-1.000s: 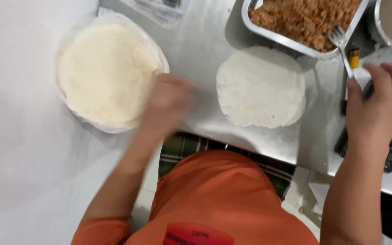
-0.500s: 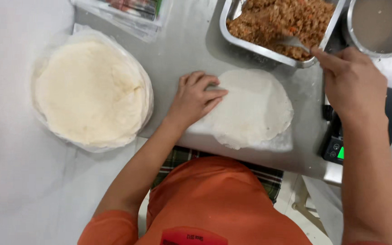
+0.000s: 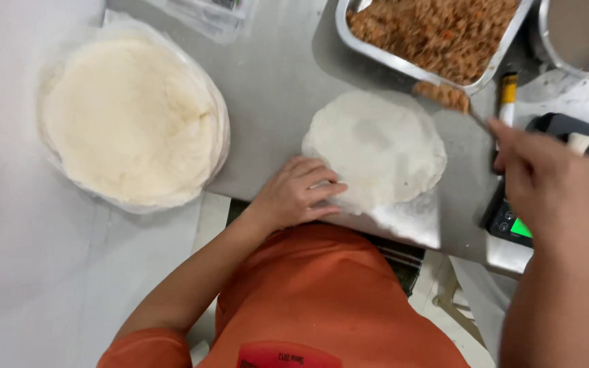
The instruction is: The person places spring rolls into plastic packaging by hand and then wraps the filled packaging in a larger plastic film; they also prepare more spring rolls by placing filling on a wrapper with a fork and rolling it up by hand.
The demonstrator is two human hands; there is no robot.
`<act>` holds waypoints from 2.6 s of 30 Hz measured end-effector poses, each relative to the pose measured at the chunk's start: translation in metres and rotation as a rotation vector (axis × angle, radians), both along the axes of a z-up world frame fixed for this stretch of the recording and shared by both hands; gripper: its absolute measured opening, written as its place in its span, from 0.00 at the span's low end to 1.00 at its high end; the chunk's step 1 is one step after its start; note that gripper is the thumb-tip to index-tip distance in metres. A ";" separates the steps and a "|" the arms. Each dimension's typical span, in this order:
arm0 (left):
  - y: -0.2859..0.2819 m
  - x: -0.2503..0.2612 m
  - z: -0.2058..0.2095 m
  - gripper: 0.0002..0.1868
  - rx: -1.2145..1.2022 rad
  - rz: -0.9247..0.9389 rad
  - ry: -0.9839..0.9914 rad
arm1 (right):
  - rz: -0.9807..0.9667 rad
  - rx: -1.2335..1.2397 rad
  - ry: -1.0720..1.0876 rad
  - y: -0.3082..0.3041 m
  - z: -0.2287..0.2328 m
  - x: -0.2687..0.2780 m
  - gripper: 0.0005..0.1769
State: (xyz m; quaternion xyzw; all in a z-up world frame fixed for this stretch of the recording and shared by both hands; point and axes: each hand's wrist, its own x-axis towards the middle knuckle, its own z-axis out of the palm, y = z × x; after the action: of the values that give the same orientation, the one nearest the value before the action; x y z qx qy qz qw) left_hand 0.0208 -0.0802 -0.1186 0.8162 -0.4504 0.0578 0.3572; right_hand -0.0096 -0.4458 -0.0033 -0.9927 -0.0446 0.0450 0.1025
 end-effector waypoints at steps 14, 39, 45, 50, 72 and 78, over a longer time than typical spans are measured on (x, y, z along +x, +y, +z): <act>-0.013 -0.014 -0.006 0.09 0.149 0.019 0.029 | -0.452 0.297 0.595 0.055 -0.025 -0.085 0.25; -0.062 0.022 -0.027 0.11 0.001 0.116 -0.031 | 0.023 0.335 -0.147 0.117 -0.077 -0.031 0.09; -0.060 -0.003 -0.051 0.12 0.025 0.153 -0.088 | 0.113 0.209 -0.346 0.123 -0.128 -0.046 0.15; -0.040 -0.025 -0.030 0.09 0.011 0.135 -0.052 | 0.095 0.189 -0.271 0.117 -0.119 -0.064 0.11; -0.050 -0.001 -0.004 0.12 -0.165 0.046 -0.294 | 0.130 0.487 -0.352 0.126 -0.108 -0.032 0.48; -0.073 -0.006 -0.021 0.14 -0.006 0.025 -0.356 | -0.027 0.104 -0.232 0.033 -0.123 -0.082 0.10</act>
State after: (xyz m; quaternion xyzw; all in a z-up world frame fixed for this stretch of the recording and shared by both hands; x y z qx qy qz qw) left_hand 0.0147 -0.1528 -0.1394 0.7975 -0.4962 0.2071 0.2736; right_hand -0.0912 -0.4129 -0.1264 -0.9851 -0.0449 -0.0740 0.1489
